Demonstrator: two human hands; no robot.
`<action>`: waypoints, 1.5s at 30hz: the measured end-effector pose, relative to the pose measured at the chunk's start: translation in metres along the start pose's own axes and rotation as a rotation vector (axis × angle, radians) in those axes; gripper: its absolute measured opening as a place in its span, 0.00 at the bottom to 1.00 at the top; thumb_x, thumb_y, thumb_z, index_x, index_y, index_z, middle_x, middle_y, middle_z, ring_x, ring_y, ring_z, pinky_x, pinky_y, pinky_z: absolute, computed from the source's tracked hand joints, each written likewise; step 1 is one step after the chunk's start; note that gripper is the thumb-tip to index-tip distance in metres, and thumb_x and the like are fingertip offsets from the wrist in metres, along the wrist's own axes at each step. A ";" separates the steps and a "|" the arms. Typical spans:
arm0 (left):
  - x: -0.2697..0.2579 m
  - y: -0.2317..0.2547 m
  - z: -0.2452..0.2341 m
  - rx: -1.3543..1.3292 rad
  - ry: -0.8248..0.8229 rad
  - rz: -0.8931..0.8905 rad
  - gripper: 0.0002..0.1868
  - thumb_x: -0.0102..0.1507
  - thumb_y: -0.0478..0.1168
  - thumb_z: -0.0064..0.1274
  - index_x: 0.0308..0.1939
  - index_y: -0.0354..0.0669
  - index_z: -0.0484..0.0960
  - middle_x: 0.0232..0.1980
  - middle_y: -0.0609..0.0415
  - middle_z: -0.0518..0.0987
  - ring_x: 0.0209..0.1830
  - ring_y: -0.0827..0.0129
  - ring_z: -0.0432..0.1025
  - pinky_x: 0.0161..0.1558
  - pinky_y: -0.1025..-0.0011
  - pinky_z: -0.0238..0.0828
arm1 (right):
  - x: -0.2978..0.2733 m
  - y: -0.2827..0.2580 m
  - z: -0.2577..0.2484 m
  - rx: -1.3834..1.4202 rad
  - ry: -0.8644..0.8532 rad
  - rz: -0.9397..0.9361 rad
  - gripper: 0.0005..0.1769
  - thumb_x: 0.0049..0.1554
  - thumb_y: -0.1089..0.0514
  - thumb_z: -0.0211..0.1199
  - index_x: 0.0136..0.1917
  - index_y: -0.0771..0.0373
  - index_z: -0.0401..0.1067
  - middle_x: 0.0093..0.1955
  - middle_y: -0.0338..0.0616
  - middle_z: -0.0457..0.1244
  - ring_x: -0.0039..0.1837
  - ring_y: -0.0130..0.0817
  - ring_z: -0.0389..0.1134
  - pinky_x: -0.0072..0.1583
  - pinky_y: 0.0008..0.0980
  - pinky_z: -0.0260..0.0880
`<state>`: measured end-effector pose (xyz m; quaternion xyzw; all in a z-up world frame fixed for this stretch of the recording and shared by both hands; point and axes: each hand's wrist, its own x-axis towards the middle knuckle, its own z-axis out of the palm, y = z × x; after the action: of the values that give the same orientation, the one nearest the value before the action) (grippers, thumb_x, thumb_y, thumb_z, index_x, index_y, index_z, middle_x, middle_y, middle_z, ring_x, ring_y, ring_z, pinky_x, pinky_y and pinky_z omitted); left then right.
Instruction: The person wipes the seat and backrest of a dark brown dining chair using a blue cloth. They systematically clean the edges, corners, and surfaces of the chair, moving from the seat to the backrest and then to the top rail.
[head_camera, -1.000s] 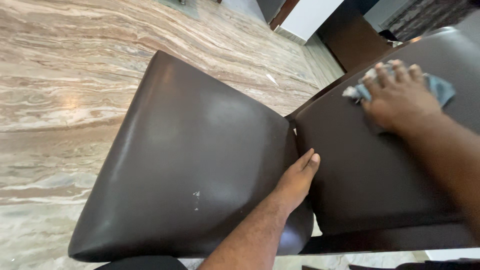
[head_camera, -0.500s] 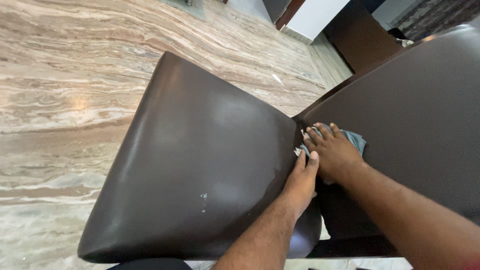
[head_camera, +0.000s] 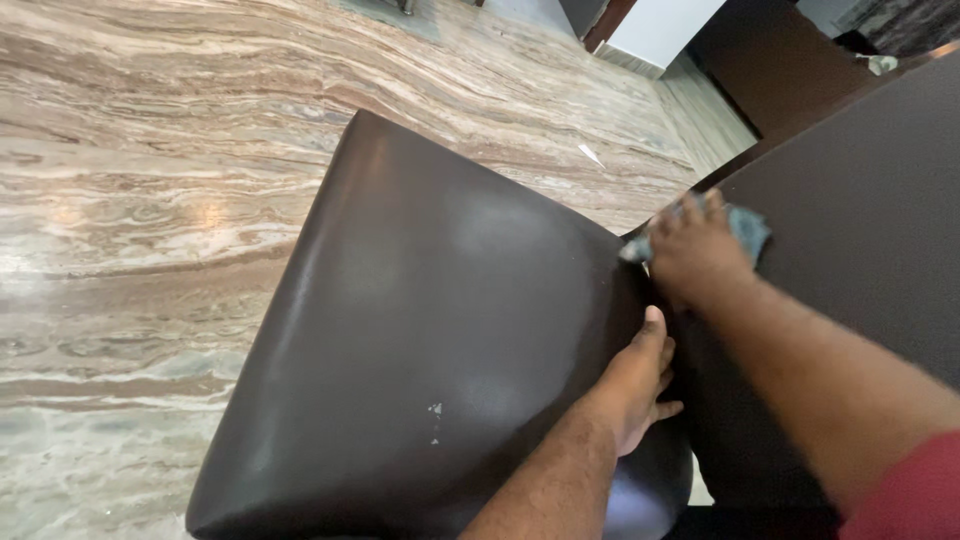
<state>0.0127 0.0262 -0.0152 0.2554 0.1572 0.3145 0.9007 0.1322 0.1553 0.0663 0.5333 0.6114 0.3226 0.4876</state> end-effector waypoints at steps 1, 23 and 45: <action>0.002 0.001 -0.001 -0.022 0.008 -0.024 0.46 0.67 0.72 0.21 0.82 0.55 0.38 0.85 0.48 0.40 0.84 0.50 0.37 0.77 0.46 0.45 | 0.000 -0.016 0.004 -0.008 -0.007 -0.048 0.36 0.63 0.48 0.47 0.81 0.60 0.49 0.85 0.47 0.42 0.85 0.49 0.36 0.79 0.59 0.30; 0.008 -0.003 -0.005 -0.073 -0.043 -0.029 0.49 0.66 0.73 0.18 0.81 0.48 0.32 0.86 0.55 0.38 0.85 0.55 0.33 0.78 0.48 0.40 | -0.003 -0.007 -0.011 0.077 -0.044 0.058 0.47 0.62 0.30 0.43 0.85 0.51 0.37 0.86 0.50 0.33 0.85 0.54 0.25 0.79 0.54 0.20; 0.033 -0.020 -0.024 -0.232 0.019 0.144 0.51 0.65 0.75 0.30 0.81 0.49 0.44 0.84 0.42 0.49 0.84 0.49 0.45 0.77 0.48 0.44 | -0.175 -0.046 -0.022 0.120 -0.098 -0.224 0.35 0.62 0.47 0.47 0.77 0.67 0.50 0.84 0.51 0.40 0.84 0.50 0.34 0.80 0.51 0.32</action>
<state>0.0366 0.0429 -0.0504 0.1570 0.1096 0.3969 0.8977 0.0880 -0.0217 0.0760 0.5050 0.6608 0.2026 0.5170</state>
